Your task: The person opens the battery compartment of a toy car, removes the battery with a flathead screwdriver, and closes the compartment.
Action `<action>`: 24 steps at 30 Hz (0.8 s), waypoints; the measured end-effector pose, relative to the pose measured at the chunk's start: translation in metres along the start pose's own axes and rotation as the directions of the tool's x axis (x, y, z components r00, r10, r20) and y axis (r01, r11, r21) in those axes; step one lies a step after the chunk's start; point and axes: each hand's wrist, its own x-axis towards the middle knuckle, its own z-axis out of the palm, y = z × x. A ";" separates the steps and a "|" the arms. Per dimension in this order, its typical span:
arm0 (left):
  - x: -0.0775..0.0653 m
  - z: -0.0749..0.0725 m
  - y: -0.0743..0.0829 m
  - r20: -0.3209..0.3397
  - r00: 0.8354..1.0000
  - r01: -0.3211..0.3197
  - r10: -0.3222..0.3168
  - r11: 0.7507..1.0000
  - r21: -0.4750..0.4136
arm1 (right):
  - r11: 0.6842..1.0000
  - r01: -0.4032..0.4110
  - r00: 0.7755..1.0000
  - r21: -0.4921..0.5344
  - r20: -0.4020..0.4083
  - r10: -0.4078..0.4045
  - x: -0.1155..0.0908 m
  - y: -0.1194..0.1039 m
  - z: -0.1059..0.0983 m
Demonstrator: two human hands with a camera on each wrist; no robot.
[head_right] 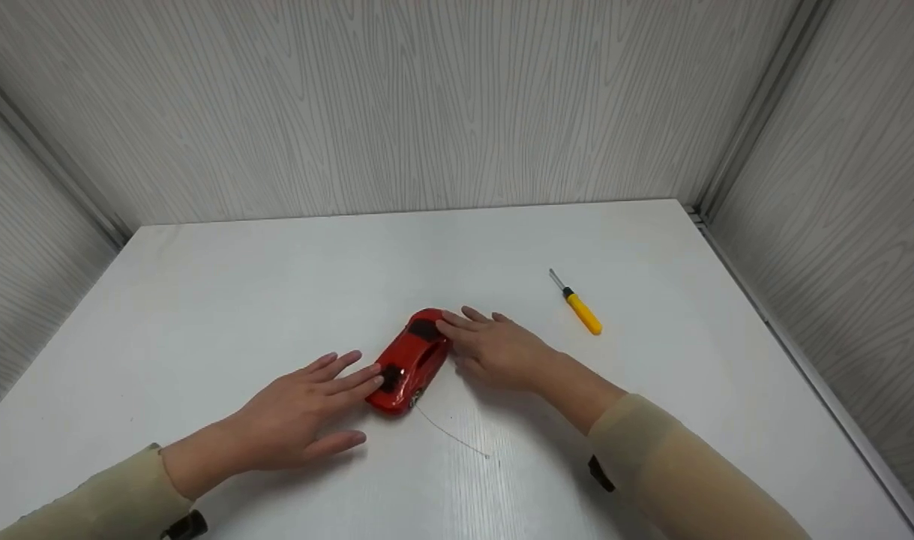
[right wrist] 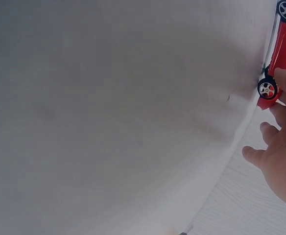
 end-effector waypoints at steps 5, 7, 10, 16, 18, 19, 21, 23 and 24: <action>-0.002 0.000 -0.005 -0.026 0.999 0.032 -0.032 0.999 -0.007 | 1.000 0.010 1.000 0.017 0.006 -0.011 -0.009 -0.002 -0.001; -0.002 0.001 -0.008 -0.027 0.999 0.046 -0.046 0.999 -0.013 | 1.000 0.027 1.000 0.014 0.007 -0.027 -0.013 -0.003 0.000; -0.002 0.002 -0.011 -0.029 0.998 0.062 -0.063 0.998 -0.020 | 0.999 0.044 0.999 0.001 0.010 -0.044 -0.018 -0.004 0.000; -0.001 0.003 -0.017 -0.043 0.996 0.077 -0.079 0.997 -0.032 | 0.998 0.068 0.998 -0.015 0.008 -0.068 -0.027 -0.006 0.001; 0.000 0.003 -0.018 -0.053 0.995 0.080 -0.082 0.996 -0.036 | 0.997 0.072 0.997 -0.018 0.008 -0.072 -0.030 -0.007 0.001; 0.000 0.003 -0.019 -0.054 0.995 0.084 -0.086 0.996 -0.036 | 0.997 0.074 0.997 -0.019 0.009 -0.074 -0.031 -0.008 0.002; 0.001 0.003 -0.021 -0.058 0.994 0.090 -0.092 0.995 -0.037 | 0.997 0.078 0.997 -0.024 0.010 -0.078 -0.034 -0.009 0.002; 0.002 0.003 -0.022 -0.054 0.993 0.099 -0.101 0.994 -0.038 | 0.997 0.079 0.997 -0.022 0.013 -0.079 -0.037 -0.010 0.002; 0.003 0.003 -0.023 -0.050 0.993 0.104 -0.106 0.994 -0.038 | 0.997 0.080 0.997 -0.021 0.012 -0.080 -0.038 -0.011 0.002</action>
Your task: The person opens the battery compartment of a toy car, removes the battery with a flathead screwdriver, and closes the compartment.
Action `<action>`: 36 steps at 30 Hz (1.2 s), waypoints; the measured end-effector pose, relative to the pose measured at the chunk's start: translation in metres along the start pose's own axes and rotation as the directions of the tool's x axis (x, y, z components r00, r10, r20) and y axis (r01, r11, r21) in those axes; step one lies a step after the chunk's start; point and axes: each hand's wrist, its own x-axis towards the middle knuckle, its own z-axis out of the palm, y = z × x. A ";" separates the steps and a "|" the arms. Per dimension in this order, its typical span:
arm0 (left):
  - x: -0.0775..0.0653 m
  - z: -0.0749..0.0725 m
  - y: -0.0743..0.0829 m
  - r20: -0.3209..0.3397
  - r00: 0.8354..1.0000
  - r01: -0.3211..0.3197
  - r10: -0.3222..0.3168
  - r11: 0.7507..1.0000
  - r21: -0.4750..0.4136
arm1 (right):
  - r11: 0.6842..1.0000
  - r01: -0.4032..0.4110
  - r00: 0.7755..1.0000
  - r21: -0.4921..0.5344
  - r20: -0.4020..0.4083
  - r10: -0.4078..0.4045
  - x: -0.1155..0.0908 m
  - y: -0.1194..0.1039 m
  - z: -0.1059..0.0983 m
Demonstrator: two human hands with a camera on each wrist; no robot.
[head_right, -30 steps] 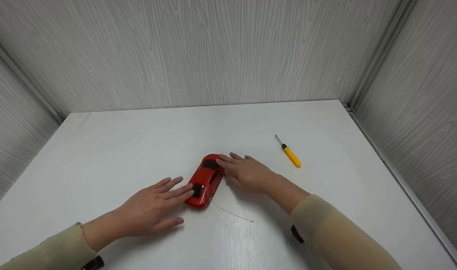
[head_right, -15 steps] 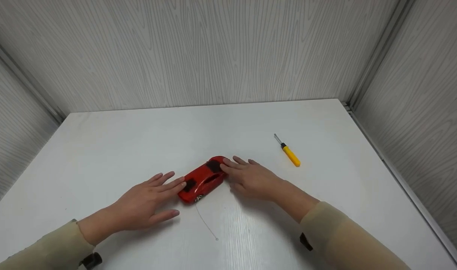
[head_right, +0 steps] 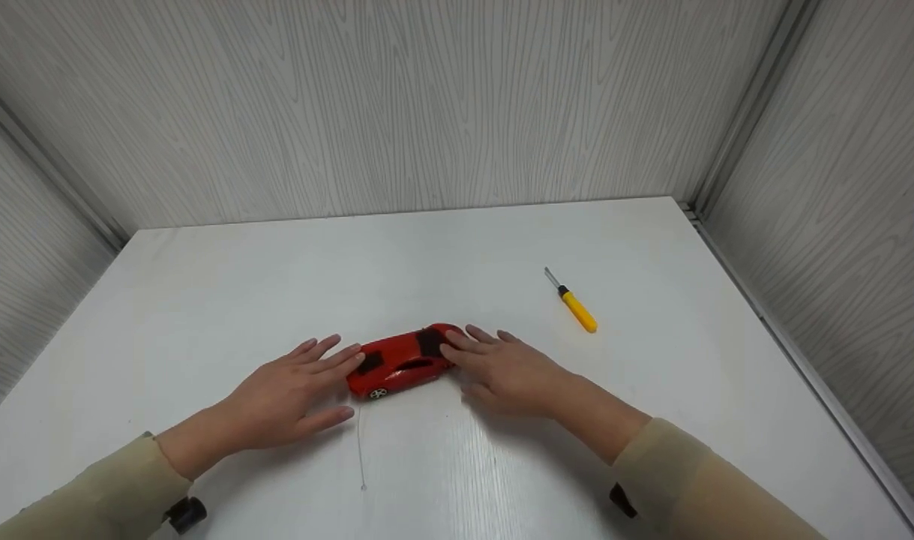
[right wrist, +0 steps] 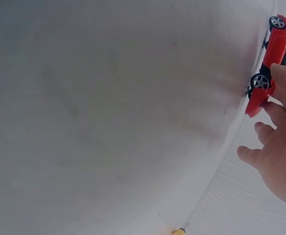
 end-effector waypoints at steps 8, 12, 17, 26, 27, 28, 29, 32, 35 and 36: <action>0.006 0.001 -0.006 0.013 0.999 0.038 -0.038 0.999 0.003 | 1.000 0.024 1.000 -0.020 0.001 -0.024 -0.007 -0.005 0.002; 0.008 0.001 -0.008 0.025 0.998 0.059 -0.059 0.998 -0.001 | 0.999 0.035 0.999 -0.022 0.009 -0.035 -0.008 -0.007 0.002; 0.010 0.003 -0.009 0.012 0.998 0.065 -0.065 0.997 -0.037 | 0.999 0.039 0.999 -0.024 0.016 -0.039 -0.009 -0.008 0.003; 0.013 0.010 -0.011 -0.031 0.994 0.098 -0.104 0.985 -0.142 | 0.991 -0.007 0.999 0.133 -0.030 0.011 -0.008 -0.004 0.004; 0.013 0.010 -0.012 -0.036 0.993 0.105 -0.112 0.981 -0.164 | 0.986 -0.013 0.999 0.167 -0.040 0.020 -0.007 -0.003 0.004; 0.012 0.011 -0.012 -0.040 0.992 0.110 -0.119 0.976 -0.188 | 0.979 -0.022 0.998 0.203 -0.047 0.032 -0.006 -0.003 0.004; 0.012 0.011 -0.012 -0.046 0.991 0.114 -0.126 0.970 -0.213 | 0.971 -0.027 0.998 0.238 -0.056 0.041 -0.005 -0.002 0.004; 0.010 0.012 -0.014 -0.063 0.988 0.116 -0.140 0.949 -0.293 | 0.942 -0.039 0.994 0.333 -0.085 0.071 0.001 0.002 0.004; 0.011 0.013 -0.016 -0.083 0.987 0.099 -0.140 0.922 -0.373 | 0.908 -0.044 0.988 0.418 -0.117 0.101 0.006 0.006 0.004; 0.011 0.013 -0.016 -0.086 0.987 0.093 -0.139 0.911 -0.402 | 0.896 -0.039 0.986 0.442 -0.130 0.107 0.007 0.008 0.005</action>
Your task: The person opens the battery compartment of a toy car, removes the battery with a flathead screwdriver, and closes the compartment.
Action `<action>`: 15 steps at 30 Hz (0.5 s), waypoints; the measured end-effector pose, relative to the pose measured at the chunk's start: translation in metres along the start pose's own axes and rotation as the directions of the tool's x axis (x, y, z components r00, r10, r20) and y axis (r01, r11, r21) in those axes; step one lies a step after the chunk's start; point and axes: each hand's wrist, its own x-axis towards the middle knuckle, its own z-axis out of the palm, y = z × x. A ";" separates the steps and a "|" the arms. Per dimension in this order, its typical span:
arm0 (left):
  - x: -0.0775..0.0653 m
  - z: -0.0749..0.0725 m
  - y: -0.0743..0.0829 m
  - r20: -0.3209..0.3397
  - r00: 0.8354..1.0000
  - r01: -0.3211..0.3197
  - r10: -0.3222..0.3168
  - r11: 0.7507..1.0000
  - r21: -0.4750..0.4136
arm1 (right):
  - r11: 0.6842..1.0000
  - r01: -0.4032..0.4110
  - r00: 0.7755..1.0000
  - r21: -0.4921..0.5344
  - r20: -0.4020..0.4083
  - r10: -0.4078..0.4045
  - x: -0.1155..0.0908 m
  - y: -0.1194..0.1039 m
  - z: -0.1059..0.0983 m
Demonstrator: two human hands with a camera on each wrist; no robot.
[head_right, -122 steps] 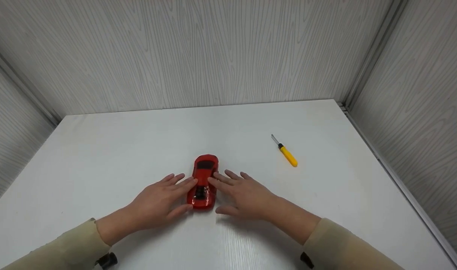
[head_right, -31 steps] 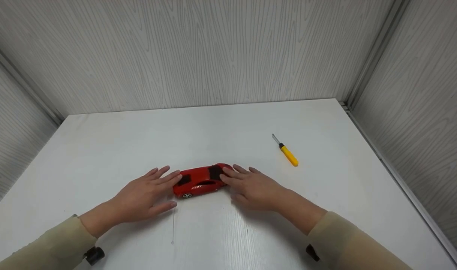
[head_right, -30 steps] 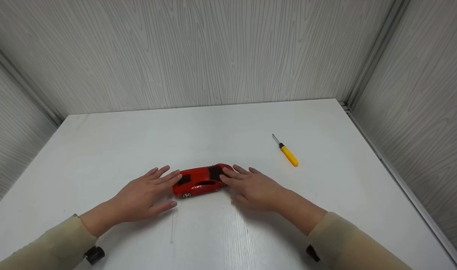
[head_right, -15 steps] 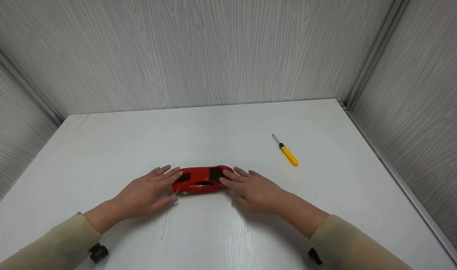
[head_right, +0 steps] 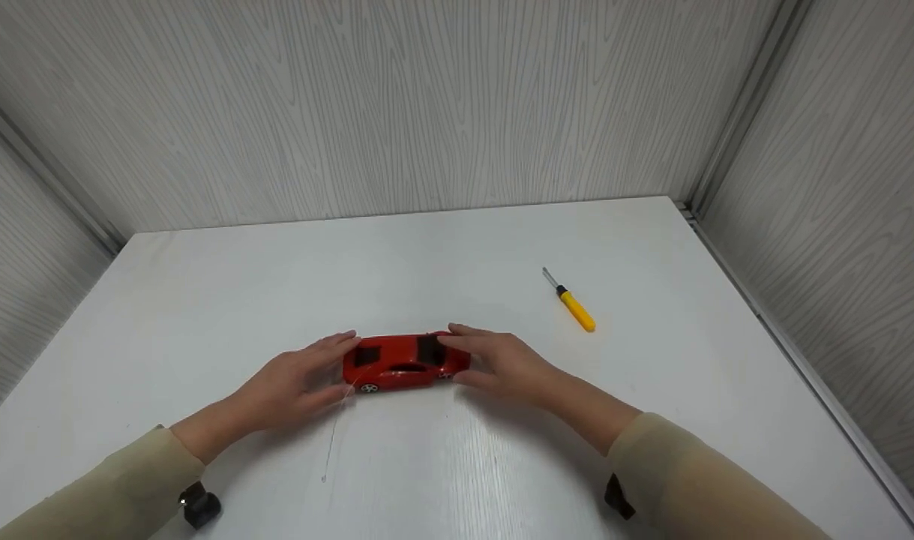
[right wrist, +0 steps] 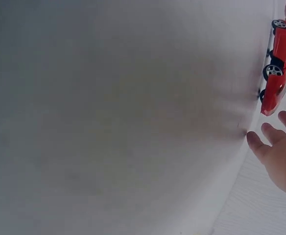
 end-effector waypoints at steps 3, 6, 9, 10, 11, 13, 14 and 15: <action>0.002 0.002 -0.002 0.001 1.000 0.010 -0.010 0.996 -0.089 | 0.997 -0.025 0.999 0.070 -0.023 0.027 0.004 0.005 0.000; 0.004 0.004 -0.004 0.011 0.999 0.043 -0.042 0.982 -0.182 | 0.990 -0.069 0.997 0.120 -0.024 0.073 0.006 0.007 0.000; 0.005 0.005 -0.005 0.014 0.997 0.081 -0.080 0.964 -0.254 | 0.980 -0.118 0.993 0.158 -0.014 0.121 0.008 0.009 0.001; 0.005 0.005 -0.006 0.016 0.996 0.093 -0.092 0.958 -0.272 | 0.977 -0.129 0.991 0.168 -0.012 0.133 0.009 0.010 0.002; 0.006 0.005 -0.006 0.017 0.994 0.106 -0.106 0.953 -0.285 | 0.975 -0.137 0.990 0.175 -0.010 0.141 0.009 0.010 0.002; 0.006 0.006 -0.006 0.019 0.993 0.120 -0.120 0.946 -0.302 | 0.970 -0.149 0.988 0.190 -0.008 0.154 0.010 0.012 0.003; 0.007 0.006 -0.007 0.021 0.992 0.126 -0.126 0.943 -0.308 | 0.968 -0.156 0.987 0.195 -0.008 0.160 0.010 0.013 0.004; 0.007 0.006 -0.007 0.020 0.991 0.129 -0.129 0.942 -0.311 | 0.967 -0.161 0.986 0.198 -0.008 0.166 0.011 0.013 0.005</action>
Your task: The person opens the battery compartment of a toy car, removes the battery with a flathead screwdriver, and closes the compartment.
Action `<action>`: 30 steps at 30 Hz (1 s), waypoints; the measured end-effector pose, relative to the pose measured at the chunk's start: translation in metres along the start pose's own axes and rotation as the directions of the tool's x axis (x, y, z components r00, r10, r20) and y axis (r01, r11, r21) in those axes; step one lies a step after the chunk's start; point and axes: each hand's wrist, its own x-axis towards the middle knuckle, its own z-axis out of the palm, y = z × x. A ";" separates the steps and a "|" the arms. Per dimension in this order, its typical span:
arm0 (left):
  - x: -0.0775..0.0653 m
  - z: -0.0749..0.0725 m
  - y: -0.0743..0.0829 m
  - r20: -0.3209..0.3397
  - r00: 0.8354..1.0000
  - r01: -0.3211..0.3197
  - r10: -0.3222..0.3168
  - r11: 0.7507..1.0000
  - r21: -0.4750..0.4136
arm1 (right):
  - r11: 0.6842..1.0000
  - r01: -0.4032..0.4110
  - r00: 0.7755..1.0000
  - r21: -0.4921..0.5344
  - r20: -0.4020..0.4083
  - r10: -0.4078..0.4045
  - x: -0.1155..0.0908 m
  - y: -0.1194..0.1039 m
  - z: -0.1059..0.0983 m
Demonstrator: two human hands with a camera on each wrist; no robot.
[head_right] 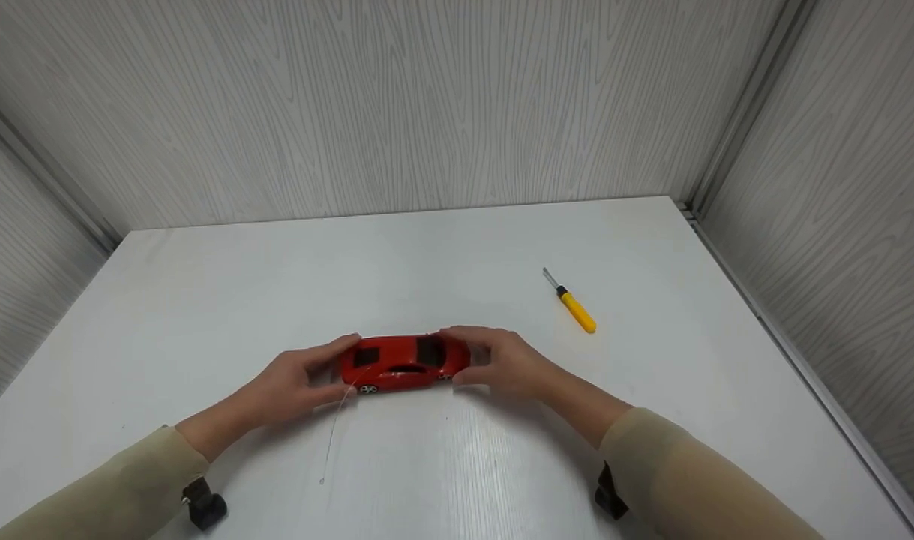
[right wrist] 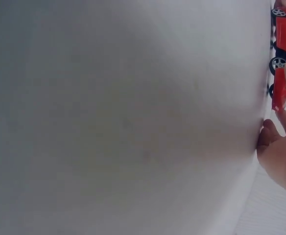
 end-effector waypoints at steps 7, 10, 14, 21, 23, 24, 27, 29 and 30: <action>0.001 0.001 -0.001 -0.006 1.000 0.009 -0.009 1.000 -0.003 | 0.999 -0.053 0.999 0.007 -0.004 0.053 0.000 0.003 0.003; 0.001 0.001 -0.002 -0.005 1.000 0.012 -0.012 1.000 -0.002 | 0.998 -0.058 0.998 0.002 -0.008 0.058 0.000 0.003 0.004; 0.000 0.001 -0.001 -0.003 1.000 0.019 -0.019 1.000 -0.007 | 0.998 -0.057 0.998 0.003 -0.010 0.057 0.000 0.003 0.004; -0.001 0.002 -0.001 -0.004 1.000 0.030 -0.031 0.999 -0.020 | 0.998 -0.059 0.998 0.032 -0.006 0.060 0.000 0.004 0.004; -0.001 0.003 -0.001 -0.006 0.999 0.034 -0.035 0.999 -0.020 | 0.998 -0.065 0.998 0.028 -0.007 0.065 -0.001 0.004 0.004; -0.001 0.003 -0.001 -0.008 0.999 0.039 -0.040 0.999 -0.023 | 0.997 -0.067 0.998 0.026 -0.006 0.067 -0.001 0.004 0.004; -0.001 0.004 0.000 -0.011 0.998 0.062 -0.062 0.998 -0.031 | 0.997 -0.066 0.998 0.025 -0.005 0.066 0.000 0.004 0.004; -0.001 0.004 0.001 -0.011 0.997 0.080 -0.080 0.996 -0.041 | 0.997 -0.066 0.998 0.030 -0.002 0.066 -0.001 0.003 0.004; -0.001 0.004 0.001 -0.011 0.996 0.087 -0.088 0.995 -0.048 | 0.997 -0.064 0.998 0.035 -0.001 0.064 -0.001 0.003 0.004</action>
